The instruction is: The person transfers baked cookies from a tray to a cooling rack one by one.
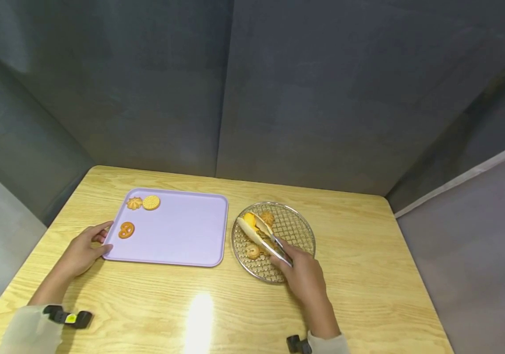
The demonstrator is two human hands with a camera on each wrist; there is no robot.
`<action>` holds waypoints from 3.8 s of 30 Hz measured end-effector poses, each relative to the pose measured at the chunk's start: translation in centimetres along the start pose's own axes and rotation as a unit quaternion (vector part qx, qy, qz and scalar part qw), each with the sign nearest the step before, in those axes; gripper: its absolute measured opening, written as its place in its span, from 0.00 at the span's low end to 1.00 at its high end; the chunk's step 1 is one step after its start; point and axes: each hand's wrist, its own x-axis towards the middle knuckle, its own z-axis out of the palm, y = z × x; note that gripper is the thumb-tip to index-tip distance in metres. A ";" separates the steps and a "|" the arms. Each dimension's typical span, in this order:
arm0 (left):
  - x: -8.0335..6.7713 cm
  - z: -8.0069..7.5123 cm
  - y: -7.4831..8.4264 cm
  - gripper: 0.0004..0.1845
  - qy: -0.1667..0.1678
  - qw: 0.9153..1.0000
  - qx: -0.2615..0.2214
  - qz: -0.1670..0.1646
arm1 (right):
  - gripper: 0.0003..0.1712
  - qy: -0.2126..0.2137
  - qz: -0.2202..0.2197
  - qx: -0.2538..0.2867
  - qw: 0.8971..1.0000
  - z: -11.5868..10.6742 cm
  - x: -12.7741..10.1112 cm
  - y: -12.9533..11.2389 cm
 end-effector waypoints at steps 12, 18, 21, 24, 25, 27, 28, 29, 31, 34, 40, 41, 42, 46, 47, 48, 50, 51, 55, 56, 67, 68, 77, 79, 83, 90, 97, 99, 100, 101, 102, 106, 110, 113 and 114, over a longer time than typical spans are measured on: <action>-0.1 -0.1 -0.1 0.35 -0.001 1.000 -0.001 0.002 | 0.36 0.003 0.049 -0.017 0.999 -1.8 0.1 3.6; 0.1 0.0 -0.3 0.34 0.001 1.000 0.002 0.003 | 0.38 0.019 0.069 -0.029 0.997 -2.4 0.3 4.7; 0.1 0.0 -0.4 0.34 0.001 1.000 0.003 0.003 | 0.38 0.027 0.074 -0.038 0.996 -2.6 0.4 5.0; 0.0 0.0 -0.3 0.34 0.002 1.000 0.003 0.003 | 0.38 0.031 0.073 -0.045 0.996 -2.7 0.5 5.2; 0.0 0.0 -0.3 0.34 0.002 1.000 0.004 0.003 | 0.38 0.032 0.072 -0.048 0.996 -2.8 0.5 5.2; 0.1 0.0 -0.3 0.34 0.002 1.000 0.003 0.002 | 0.38 0.031 0.071 -0.051 0.996 -2.9 0.5 5.2; 0.1 0.0 -0.3 0.34 0.002 1.000 0.003 0.002 | 0.38 0.029 0.071 -0.053 0.996 -3.0 0.5 5.1; 0.1 0.0 -0.3 0.34 0.001 1.000 0.003 0.001 | 0.38 0.028 0.071 -0.055 0.996 -3.0 0.5 5.1; 0.2 0.0 -0.4 0.34 0.002 1.000 0.003 0.001 | 0.39 0.023 0.072 -0.061 0.995 -3.2 0.5 4.9; 0.3 0.0 -0.4 0.34 0.002 1.000 0.003 0.002 | 0.41 0.015 0.074 -0.068 0.995 -3.4 0.6 4.7; 0.3 0.1 -0.5 0.34 0.001 1.000 0.004 0.002 | 0.42 0.014 0.078 -0.066 0.995 -3.7 0.6 4.4; 0.3 0.1 -0.5 0.34 0.001 1.000 0.004 0.002 | 0.42 0.015 0.078 -0.066 0.995 -3.8 0.6 4.3; 0.3 0.1 -0.5 0.34 0.001 1.000 0.004 0.001 | 0.43 0.017 0.078 -0.065 0.995 -3.8 0.6 4.2; 0.3 0.0 -0.4 0.34 0.001 1.000 0.003 0.000 | 0.44 0.021 0.073 -0.066 0.995 -3.9 0.6 3.9; 0.3 0.1 -0.4 0.34 0.002 1.000 0.003 0.000 | 0.44 0.022 0.070 -0.066 0.995 -3.9 0.7 3.8; 0.3 0.1 -0.4 0.34 0.003 1.000 0.003 0.000 | 0.45 0.021 0.069 -0.066 0.995 -3.8 0.7 3.7; 0.2 0.1 -0.4 0.34 0.004 1.000 0.004 0.000 | 0.44 0.023 0.063 -0.065 0.996 -3.7 0.7 3.5; 0.2 0.1 -0.4 0.34 0.004 1.000 0.004 0.000 | 0.44 0.021 0.063 -0.064 0.996 -3.7 0.7 3.3; 0.2 0.1 -0.3 0.34 0.004 1.000 0.004 -0.002 | 0.43 0.016 0.058 -0.059 0.996 -3.4 0.8 2.6; 0.2 0.1 -0.3 0.34 0.004 1.000 0.004 -0.002 | 0.43 0.014 0.055 -0.059 0.997 -3.4 0.9 2.5; 0.1 0.0 -0.2 0.34 0.004 1.000 0.000 0.002 | 0.43 0.004 0.028 -0.042 0.999 -2.2 1.8 0.2; 0.1 0.0 -0.2 0.34 0.005 1.000 0.000 0.001 | 0.43 0.002 0.026 -0.042 0.999 -2.1 1.9 0.0; 0.2 0.0 -0.2 0.34 0.004 1.000 0.000 0.000 | 0.44 -0.006 -0.002 -0.040 0.999 -0.4 2.8 -1.8; 0.2 0.0 -0.2 0.34 0.005 1.000 -0.001 0.000 | 0.44 -0.007 -0.008 -0.041 0.999 -0.1 2.9 -2.3; 0.3 0.0 -0.2 0.34 0.006 1.000 0.000 0.000 | 0.44 -0.014 -0.018 -0.041 0.999 0.6 3.4 -3.3; 0.2 0.0 -0.1 0.34 0.005 1.000 -0.002 0.001 | 0.44 -0.022 -0.024 -0.030 0.999 1.7 4.2 -4.9; 0.3 0.0 0.0 0.35 0.004 1.000 -0.004 -0.004 | 0.44 -0.022 -0.039 -0.033 0.998 2.9 4.9 -6.5; 0.2 0.0 0.0 0.35 0.003 1.000 -0.004 -0.004 | 0.44 -0.024 -0.039 -0.026 0.999 3.2 5.0 -6.9; 0.2 0.0 0.1 0.35 0.002 1.000 -0.004 -0.004 | 0.44 -0.025 -0.040 -0.026 0.999 3.4 5.1 -7.2; 0.2 0.0 0.1 0.35 0.002 1.000 -0.004 -0.005 | 0.43 -0.027 -0.041 -0.025 0.998 3.6 5.2 -7.4; 0.2 -0.1 0.1 0.35 0.001 1.000 -0.004 -0.005 | 0.44 -0.030 -0.043 -0.024 0.998 3.8 5.2 -7.6; 0.1 -0.1 0.2 0.35 0.000 1.000 -0.005 -0.005 | 0.45 -0.041 -0.049 -0.028 0.998 4.5 5.6 -8.6; 0.1 -0.1 0.2 0.35 0.001 1.000 -0.004 -0.005 | 0.45 -0.052 -0.056 -0.026 0.997 5.2 5.9 -9.4; 0.1 0.0 0.1 0.35 0.003 1.000 -0.002 -0.005 | 0.45 -0.061 -0.059 -0.025 0.996 5.7 6.2 -10.0; 0.1 0.0 0.1 0.35 0.003 1.000 -0.002 -0.005 | 0.45 -0.065 -0.060 -0.025 0.996 5.9 6.3 -10.2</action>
